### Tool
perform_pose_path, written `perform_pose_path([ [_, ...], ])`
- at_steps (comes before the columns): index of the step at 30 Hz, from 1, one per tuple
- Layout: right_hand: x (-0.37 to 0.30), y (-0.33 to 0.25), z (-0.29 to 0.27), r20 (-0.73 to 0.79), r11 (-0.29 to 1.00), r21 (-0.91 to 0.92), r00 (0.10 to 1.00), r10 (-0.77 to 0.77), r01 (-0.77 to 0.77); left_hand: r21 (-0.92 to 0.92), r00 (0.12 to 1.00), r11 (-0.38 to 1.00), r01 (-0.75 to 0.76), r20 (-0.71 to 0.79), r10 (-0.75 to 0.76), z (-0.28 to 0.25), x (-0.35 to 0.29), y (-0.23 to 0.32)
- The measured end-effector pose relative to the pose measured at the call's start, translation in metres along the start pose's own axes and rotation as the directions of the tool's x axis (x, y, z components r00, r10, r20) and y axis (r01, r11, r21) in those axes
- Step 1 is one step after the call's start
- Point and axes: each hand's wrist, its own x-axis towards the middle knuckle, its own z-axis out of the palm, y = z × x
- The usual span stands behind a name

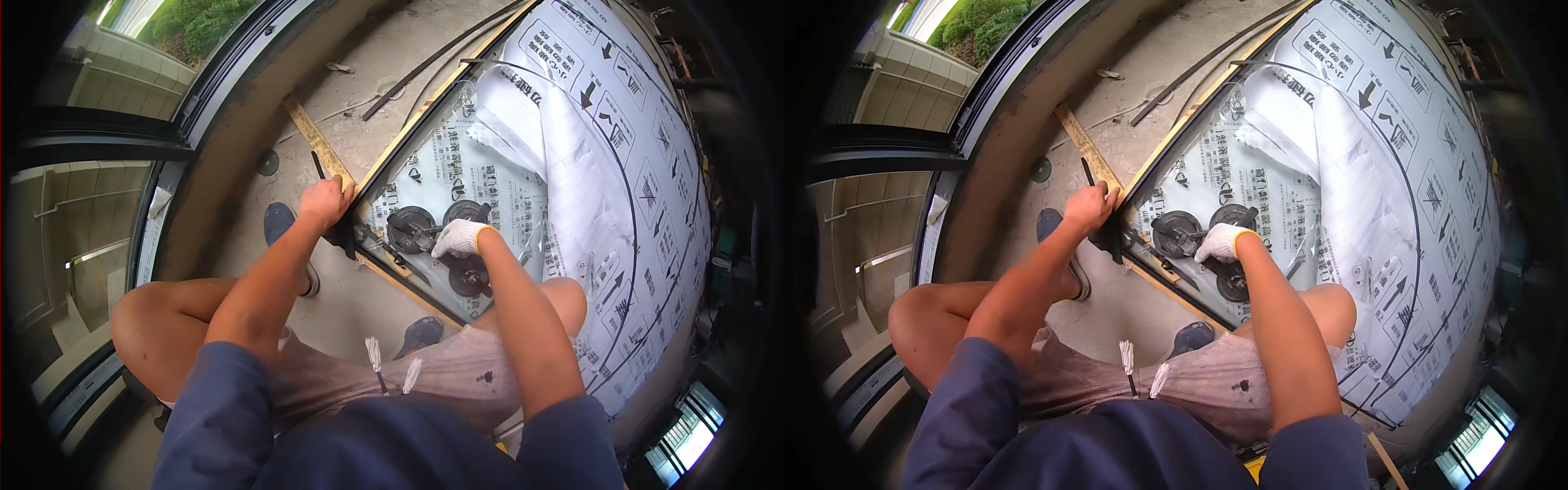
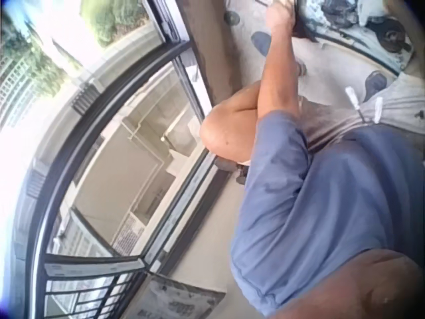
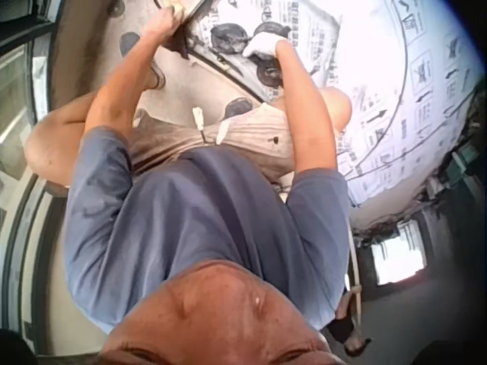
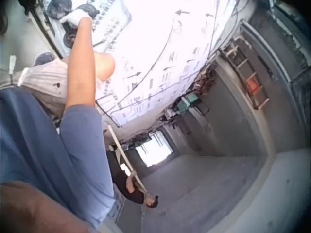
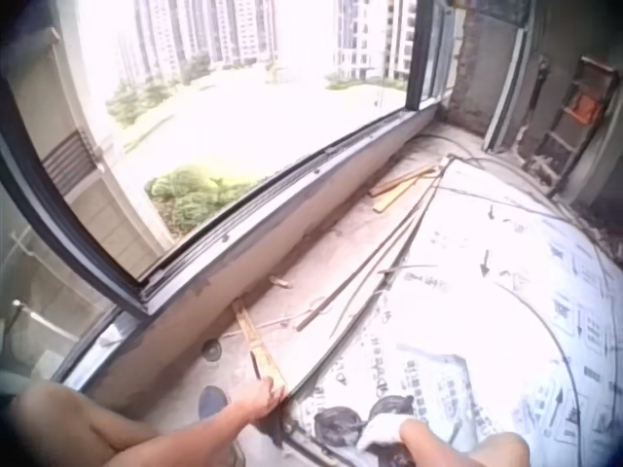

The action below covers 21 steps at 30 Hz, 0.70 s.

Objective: Installing and securing a large glass window pane into a frame.

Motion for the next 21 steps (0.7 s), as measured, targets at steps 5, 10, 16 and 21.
perform_pose_path([
  [5, -0.035, 0.024, -0.064, -0.563, 0.989, -0.049, 0.821, 0.091, -0.143, 0.002, 0.921, 0.928, -0.373, 0.122, 0.37, -0.019, 0.017, 0.039],
  [10, -0.029, 0.04, -0.061, -0.447, 0.936, -0.316, 0.895, 0.0, -0.157, -0.03, 0.86, 0.958, -0.284, 0.433, 0.268, 0.026, -0.01, 0.101],
  [16, -0.013, 0.05, -0.06, -0.441, 0.965, -0.24, 0.897, -0.011, -0.106, 0.005, 0.893, 0.983, -0.184, 0.419, 0.165, 0.03, -0.018, 0.111],
  [21, -0.014, 0.05, -0.06, -0.446, 0.976, -0.186, 0.895, 0.019, -0.113, 0.067, 0.904, 0.981, -0.18, 0.404, 0.139, 0.025, -0.024, 0.122],
])
